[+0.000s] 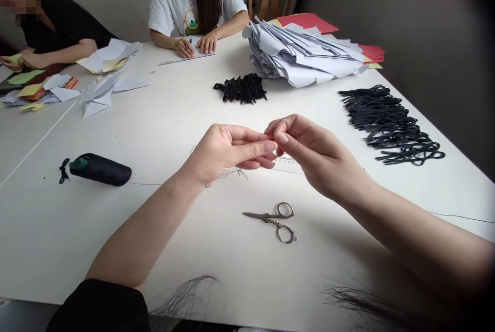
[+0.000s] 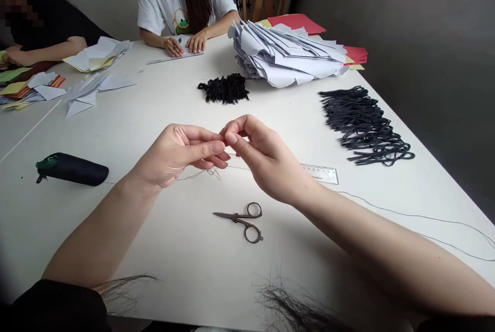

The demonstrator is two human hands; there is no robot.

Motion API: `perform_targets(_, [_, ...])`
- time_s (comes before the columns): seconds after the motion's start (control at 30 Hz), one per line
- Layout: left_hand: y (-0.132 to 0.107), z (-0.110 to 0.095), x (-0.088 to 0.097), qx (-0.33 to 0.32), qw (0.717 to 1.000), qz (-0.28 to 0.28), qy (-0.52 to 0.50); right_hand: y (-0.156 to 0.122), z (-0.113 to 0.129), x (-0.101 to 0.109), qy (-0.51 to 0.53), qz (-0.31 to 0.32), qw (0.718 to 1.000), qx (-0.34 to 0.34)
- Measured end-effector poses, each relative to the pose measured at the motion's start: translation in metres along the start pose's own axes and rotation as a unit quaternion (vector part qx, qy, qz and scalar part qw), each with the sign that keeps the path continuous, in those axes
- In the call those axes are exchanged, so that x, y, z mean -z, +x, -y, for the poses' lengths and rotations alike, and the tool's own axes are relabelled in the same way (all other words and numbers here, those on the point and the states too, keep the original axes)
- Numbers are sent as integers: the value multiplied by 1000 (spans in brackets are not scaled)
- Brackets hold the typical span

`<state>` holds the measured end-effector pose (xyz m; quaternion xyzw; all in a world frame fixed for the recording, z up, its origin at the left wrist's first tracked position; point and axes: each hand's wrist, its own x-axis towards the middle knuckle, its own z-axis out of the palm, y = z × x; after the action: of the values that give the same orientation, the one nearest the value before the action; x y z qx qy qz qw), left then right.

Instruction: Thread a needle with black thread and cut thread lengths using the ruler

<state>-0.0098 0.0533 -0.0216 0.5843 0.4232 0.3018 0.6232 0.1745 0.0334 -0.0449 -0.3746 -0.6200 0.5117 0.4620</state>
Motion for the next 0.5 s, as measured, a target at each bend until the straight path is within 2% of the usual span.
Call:
perform_targets(0.17, [1, 3, -3, -15, 998, -57, 26, 4, -7, -1, 36, -70, 994, -71])
perform_targets(0.27, [1, 3, -4, -25, 997, -69, 37, 6, -9, -1, 85, -50, 990, -98])
perform_targets(0.5, [1, 7, -5, -15, 998, -51, 27, 4, -16, -6, 100, -80, 991, -46])
